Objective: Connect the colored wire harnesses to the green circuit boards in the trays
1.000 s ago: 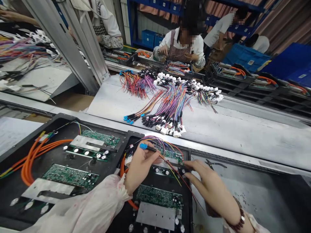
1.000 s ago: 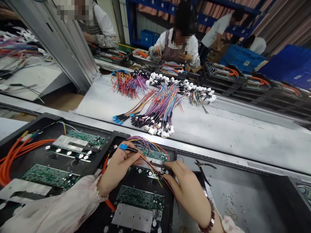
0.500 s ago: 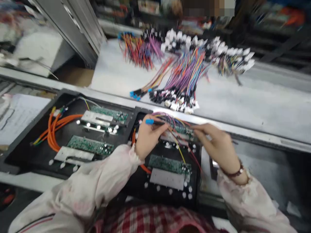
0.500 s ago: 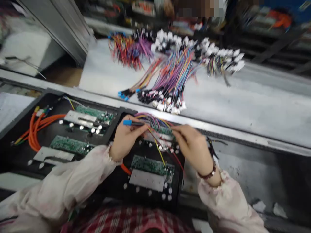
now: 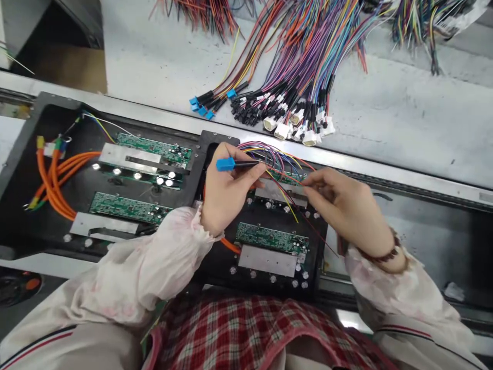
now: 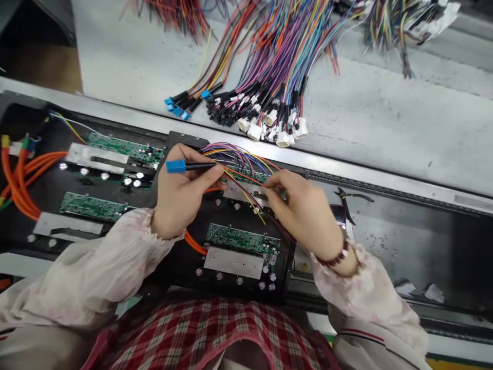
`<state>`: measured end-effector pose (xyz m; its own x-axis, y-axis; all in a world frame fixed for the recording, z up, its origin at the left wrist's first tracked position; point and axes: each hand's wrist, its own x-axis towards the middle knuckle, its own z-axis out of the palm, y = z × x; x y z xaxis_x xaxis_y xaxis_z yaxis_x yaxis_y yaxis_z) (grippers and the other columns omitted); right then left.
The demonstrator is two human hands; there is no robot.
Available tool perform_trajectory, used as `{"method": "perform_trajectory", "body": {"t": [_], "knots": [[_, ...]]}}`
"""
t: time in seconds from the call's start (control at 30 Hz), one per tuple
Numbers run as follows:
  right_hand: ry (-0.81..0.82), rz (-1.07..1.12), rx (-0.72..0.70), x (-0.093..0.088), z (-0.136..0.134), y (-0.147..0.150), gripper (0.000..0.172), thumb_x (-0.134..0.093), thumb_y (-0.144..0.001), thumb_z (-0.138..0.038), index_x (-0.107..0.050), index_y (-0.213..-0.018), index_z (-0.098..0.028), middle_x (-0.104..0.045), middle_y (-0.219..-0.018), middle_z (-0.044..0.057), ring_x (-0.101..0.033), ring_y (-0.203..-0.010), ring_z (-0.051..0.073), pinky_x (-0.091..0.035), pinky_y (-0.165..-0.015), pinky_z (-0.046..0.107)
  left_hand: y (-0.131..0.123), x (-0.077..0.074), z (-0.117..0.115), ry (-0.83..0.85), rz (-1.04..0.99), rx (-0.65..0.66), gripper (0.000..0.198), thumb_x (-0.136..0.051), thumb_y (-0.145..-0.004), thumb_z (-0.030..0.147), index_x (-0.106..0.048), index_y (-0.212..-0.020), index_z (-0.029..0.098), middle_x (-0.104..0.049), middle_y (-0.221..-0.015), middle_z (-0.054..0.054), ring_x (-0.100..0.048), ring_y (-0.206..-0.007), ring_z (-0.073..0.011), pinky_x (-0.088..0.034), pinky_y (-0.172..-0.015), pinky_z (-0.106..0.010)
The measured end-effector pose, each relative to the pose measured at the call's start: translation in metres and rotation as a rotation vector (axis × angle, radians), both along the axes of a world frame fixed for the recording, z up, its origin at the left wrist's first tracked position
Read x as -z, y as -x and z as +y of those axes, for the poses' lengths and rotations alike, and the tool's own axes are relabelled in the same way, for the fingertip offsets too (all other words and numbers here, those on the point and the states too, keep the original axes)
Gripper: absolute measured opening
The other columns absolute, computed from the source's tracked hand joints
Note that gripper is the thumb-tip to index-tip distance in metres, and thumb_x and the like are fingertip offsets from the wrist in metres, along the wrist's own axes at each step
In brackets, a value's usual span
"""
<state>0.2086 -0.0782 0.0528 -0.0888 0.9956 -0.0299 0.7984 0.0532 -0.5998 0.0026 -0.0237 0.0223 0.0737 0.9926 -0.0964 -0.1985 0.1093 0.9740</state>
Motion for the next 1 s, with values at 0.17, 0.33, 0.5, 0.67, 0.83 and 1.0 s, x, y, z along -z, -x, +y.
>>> {"method": "perform_trajectory", "body": {"t": [0.17, 0.33, 0.5, 0.67, 0.83, 1.0], "knots": [[0.080, -0.265, 0.056, -0.001, -0.037, -0.047, 0.018, -0.054, -0.092, -0.034, -0.064, -0.084, -0.021, -0.062, -0.076, 0.000, -0.056, -0.062, 0.014, -0.041, -0.059, 0.028, 0.007, -0.003, 0.003, -0.005, 0.010, -0.056, 0.032, -0.084, -0.076, 0.019, -0.052, -0.079, 0.021, -0.066, -0.075, 0.004, -0.070, -0.062, -0.0147, -0.062, -0.057, -0.026], [-0.275, -0.322, 0.276, 0.007, -0.042, -0.041, 0.014, -0.054, -0.095, -0.030, -0.062, -0.090, -0.021, -0.066, -0.084, 0.003, -0.062, -0.077, 0.016, -0.048, -0.070, 0.030, 0.011, -0.004, 0.006, -0.028, 0.035, -0.073, 0.030, -0.083, -0.078, 0.019, -0.054, -0.082, 0.023, -0.070, -0.078, 0.002, -0.073, -0.072, -0.0175, -0.061, -0.056, -0.024], [-0.265, -0.233, 0.221, 0.031, -0.032, -0.031, 0.011, -0.056, -0.095, -0.029, -0.062, -0.096, -0.021, -0.071, -0.091, 0.003, -0.068, -0.081, 0.017, -0.052, -0.071, 0.029, 0.012, -0.005, 0.008, -0.067, 0.034, -0.115, 0.030, -0.084, -0.075, 0.016, -0.056, -0.080, 0.022, -0.072, -0.079, 0.001, -0.071, -0.065, -0.0139, -0.056, -0.050, -0.021], [-0.242, -0.184, 0.250, 0.045, -0.036, -0.036, 0.008, -0.060, -0.093, -0.028, -0.063, -0.094, -0.021, -0.073, -0.088, 0.001, -0.070, -0.076, 0.014, -0.052, -0.068, 0.025, 0.012, -0.005, 0.010, -0.116, 0.018, -0.132, 0.030, -0.084, -0.072, 0.012, -0.056, -0.078, 0.023, -0.073, -0.077, 0.000, -0.068, -0.058, -0.0149, -0.051, -0.045, -0.024], [-0.210, -0.109, 0.288, 0.045, -0.038, -0.036, 0.010, -0.059, -0.093, -0.031, -0.064, -0.093, -0.022, -0.073, -0.088, 0.002, -0.070, -0.076, 0.016, -0.053, -0.068, 0.027, 0.014, -0.003, 0.012, -0.112, 0.011, -0.137, 0.031, -0.084, -0.072, 0.011, -0.055, -0.077, 0.021, -0.073, -0.078, -0.001, -0.069, -0.061, -0.0172, -0.049, -0.046, -0.025], [-0.185, -0.083, 0.277, 0.046, -0.037, -0.036, 0.017, -0.056, -0.095, -0.036, -0.065, -0.092, -0.022, -0.074, -0.086, 0.004, -0.070, -0.072, 0.018, -0.052, -0.063, 0.029, 0.015, -0.009, 0.012, -0.029, 0.012, -0.121, 0.029, -0.081, -0.073, 0.011, -0.054, -0.076, 0.020, -0.074, -0.083, -0.002, -0.067, -0.061, -0.0148, -0.050, -0.050, -0.023]]}}
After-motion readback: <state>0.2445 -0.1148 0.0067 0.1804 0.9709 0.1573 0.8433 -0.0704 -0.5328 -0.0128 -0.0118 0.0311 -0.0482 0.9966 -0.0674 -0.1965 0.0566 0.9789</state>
